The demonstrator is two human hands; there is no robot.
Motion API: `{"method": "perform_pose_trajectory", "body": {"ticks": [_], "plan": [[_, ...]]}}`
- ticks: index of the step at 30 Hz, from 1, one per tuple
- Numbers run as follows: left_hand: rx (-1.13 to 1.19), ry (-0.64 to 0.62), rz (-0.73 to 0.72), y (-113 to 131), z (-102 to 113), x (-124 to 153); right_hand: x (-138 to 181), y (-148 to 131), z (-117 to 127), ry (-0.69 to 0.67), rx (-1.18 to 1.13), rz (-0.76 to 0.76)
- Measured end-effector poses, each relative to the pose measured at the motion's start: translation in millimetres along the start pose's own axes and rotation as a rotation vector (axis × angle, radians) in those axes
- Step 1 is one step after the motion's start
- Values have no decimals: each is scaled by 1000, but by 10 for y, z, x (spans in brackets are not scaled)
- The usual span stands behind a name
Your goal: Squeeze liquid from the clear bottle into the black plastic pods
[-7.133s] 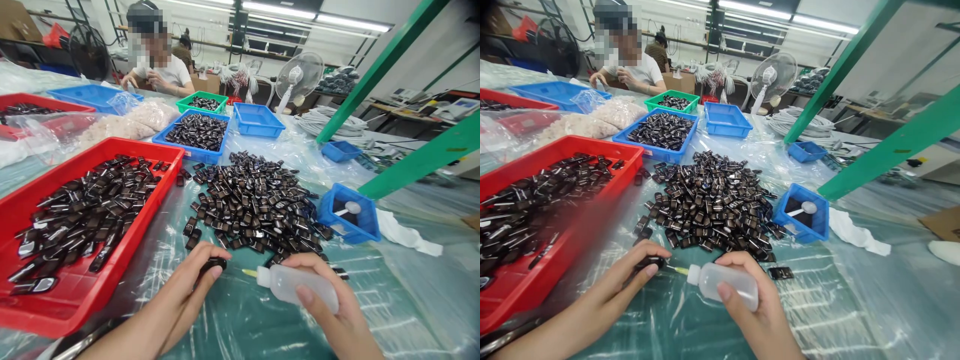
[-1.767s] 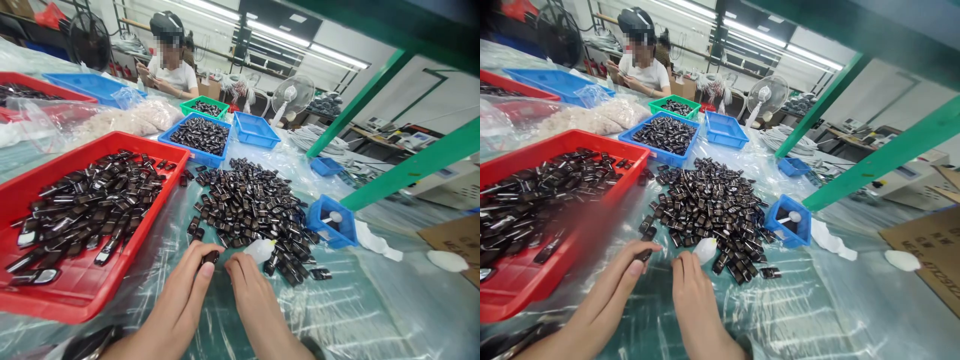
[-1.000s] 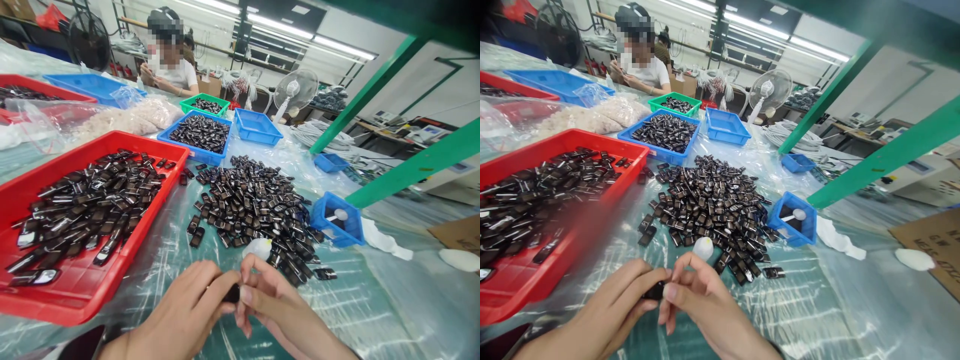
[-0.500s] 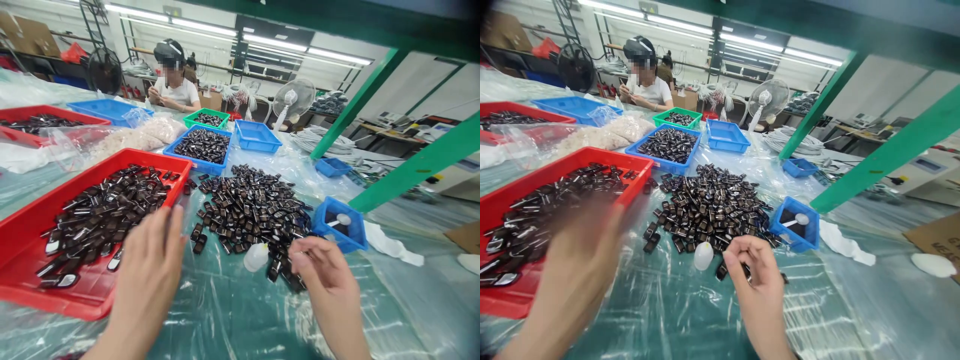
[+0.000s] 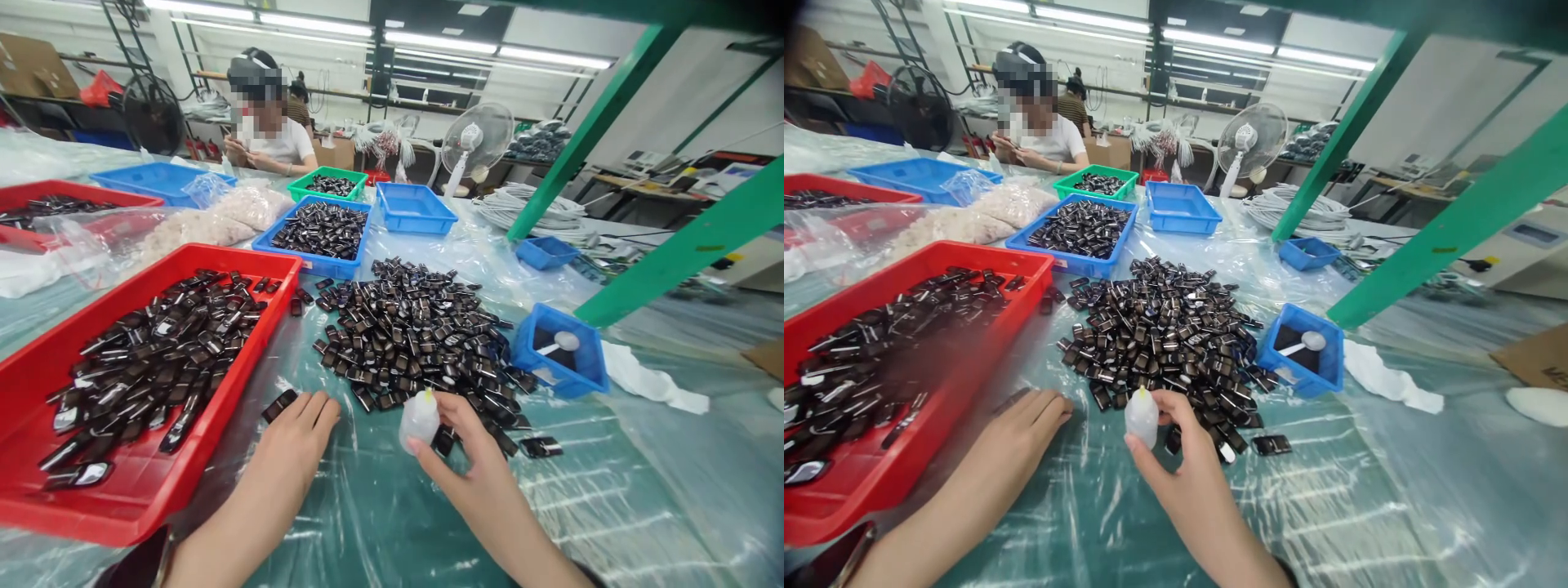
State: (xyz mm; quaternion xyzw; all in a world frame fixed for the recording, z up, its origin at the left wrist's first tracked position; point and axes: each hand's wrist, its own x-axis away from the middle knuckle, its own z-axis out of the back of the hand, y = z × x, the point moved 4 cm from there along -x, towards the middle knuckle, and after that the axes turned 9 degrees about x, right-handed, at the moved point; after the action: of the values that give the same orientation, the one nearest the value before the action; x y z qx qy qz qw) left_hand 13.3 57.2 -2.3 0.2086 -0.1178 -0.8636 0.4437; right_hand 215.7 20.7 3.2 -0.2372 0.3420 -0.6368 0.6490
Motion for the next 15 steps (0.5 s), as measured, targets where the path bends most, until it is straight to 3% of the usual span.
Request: {"method": "perform_pose_trajectory", "body": {"ticks": [8, 15], "plan": [[389, 59, 104, 124, 168, -7, 101, -28, 53, -30, 8, -3], [535, 9, 129, 49, 93, -7, 109, -38, 80, -34, 22, 3]]}}
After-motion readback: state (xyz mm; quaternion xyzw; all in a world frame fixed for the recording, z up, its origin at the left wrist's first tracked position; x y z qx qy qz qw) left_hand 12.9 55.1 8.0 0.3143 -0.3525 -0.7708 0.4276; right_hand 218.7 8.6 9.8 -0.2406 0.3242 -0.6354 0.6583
